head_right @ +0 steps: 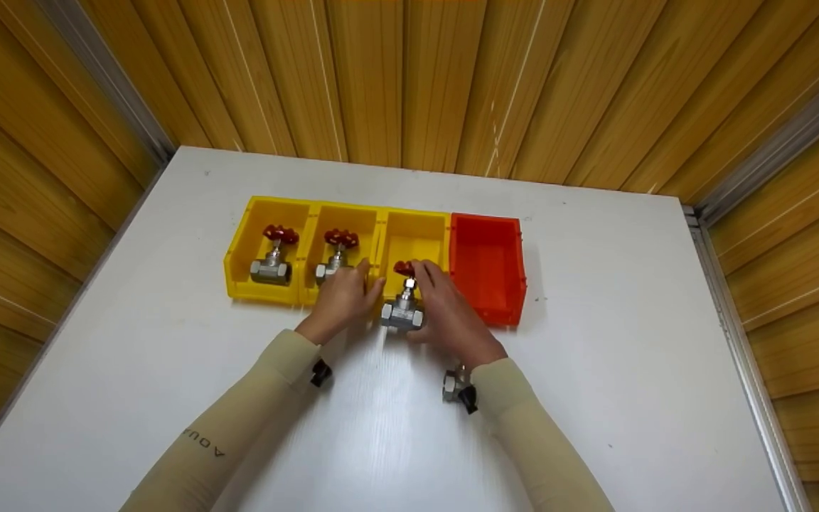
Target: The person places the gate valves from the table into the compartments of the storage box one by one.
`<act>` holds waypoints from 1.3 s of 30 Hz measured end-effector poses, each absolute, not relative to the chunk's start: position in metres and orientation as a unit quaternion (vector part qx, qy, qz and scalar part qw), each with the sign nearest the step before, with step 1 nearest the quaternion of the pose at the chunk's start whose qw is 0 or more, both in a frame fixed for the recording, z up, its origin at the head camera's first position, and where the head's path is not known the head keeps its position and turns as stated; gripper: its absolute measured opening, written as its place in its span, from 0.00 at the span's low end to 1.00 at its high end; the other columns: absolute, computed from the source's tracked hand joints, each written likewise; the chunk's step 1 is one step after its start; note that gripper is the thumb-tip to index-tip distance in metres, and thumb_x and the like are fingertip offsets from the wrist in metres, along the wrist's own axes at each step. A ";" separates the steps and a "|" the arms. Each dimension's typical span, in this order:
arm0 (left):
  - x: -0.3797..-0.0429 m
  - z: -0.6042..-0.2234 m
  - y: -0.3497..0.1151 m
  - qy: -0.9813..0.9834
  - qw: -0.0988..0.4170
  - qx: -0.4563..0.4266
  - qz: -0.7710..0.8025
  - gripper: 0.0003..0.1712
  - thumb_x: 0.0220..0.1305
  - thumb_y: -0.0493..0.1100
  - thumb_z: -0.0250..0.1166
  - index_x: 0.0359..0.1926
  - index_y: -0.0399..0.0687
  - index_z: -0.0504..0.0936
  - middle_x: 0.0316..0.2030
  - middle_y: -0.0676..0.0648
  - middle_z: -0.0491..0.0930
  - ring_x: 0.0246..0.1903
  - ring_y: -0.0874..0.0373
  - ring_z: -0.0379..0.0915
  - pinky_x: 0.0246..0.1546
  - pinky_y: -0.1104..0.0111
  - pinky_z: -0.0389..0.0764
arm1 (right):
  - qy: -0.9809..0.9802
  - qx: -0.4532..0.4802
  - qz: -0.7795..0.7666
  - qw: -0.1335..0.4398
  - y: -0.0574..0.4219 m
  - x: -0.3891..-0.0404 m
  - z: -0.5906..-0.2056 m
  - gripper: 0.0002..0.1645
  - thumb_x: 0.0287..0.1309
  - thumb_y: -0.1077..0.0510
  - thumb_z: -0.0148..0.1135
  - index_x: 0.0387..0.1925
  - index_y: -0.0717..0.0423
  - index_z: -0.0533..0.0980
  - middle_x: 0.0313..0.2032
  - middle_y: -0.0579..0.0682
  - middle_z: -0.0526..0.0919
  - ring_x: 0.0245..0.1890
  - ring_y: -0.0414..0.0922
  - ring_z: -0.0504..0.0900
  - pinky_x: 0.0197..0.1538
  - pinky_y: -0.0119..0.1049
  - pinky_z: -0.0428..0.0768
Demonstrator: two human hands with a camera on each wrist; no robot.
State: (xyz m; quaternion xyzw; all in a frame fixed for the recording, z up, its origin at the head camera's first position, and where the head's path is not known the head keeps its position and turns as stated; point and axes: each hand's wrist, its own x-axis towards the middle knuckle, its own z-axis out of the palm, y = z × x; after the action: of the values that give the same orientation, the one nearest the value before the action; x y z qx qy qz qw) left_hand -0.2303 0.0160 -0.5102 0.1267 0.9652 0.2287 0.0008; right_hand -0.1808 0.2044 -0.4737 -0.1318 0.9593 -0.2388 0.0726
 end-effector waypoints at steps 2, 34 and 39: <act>-0.230 -0.510 0.016 0.965 0.005 0.124 0.232 0.34 0.70 0.55 0.55 0.66 0.34 0.67 0.16 0.49 0.73 0.11 0.63 0.59 0.10 0.74 0.60 | 0.959 -0.135 -0.238 0.072 0.205 -0.183 -0.473 0.70 0.39 0.53 0.81 0.76 0.39 0.44 0.74 0.51 0.52 0.71 0.54 0.60 0.61 0.51 0.74; -0.230 -0.511 0.016 0.964 0.001 0.121 0.237 0.33 0.70 0.55 0.55 0.65 0.35 0.70 0.16 0.49 0.72 0.12 0.62 0.61 0.12 0.73 0.62 | 0.958 -0.163 -0.228 0.063 0.208 -0.212 -0.471 0.68 0.39 0.54 0.81 0.75 0.46 0.47 0.72 0.54 0.54 0.70 0.55 0.60 0.63 0.52 0.71; -0.230 -0.511 0.017 0.966 0.002 0.122 0.228 0.33 0.70 0.56 0.54 0.65 0.35 0.69 0.16 0.49 0.73 0.12 0.63 0.60 0.12 0.73 0.61 | 0.961 -0.154 -0.220 0.071 0.208 -0.215 -0.469 0.67 0.39 0.53 0.81 0.75 0.47 0.47 0.72 0.54 0.54 0.70 0.55 0.60 0.63 0.52 0.71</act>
State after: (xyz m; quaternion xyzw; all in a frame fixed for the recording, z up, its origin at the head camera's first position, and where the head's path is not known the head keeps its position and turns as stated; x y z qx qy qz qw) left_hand -0.2303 0.0169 -0.5111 0.1219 0.9659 0.2284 0.0018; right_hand -0.2155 0.2076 -0.4695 -0.1540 0.9607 -0.2197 0.0709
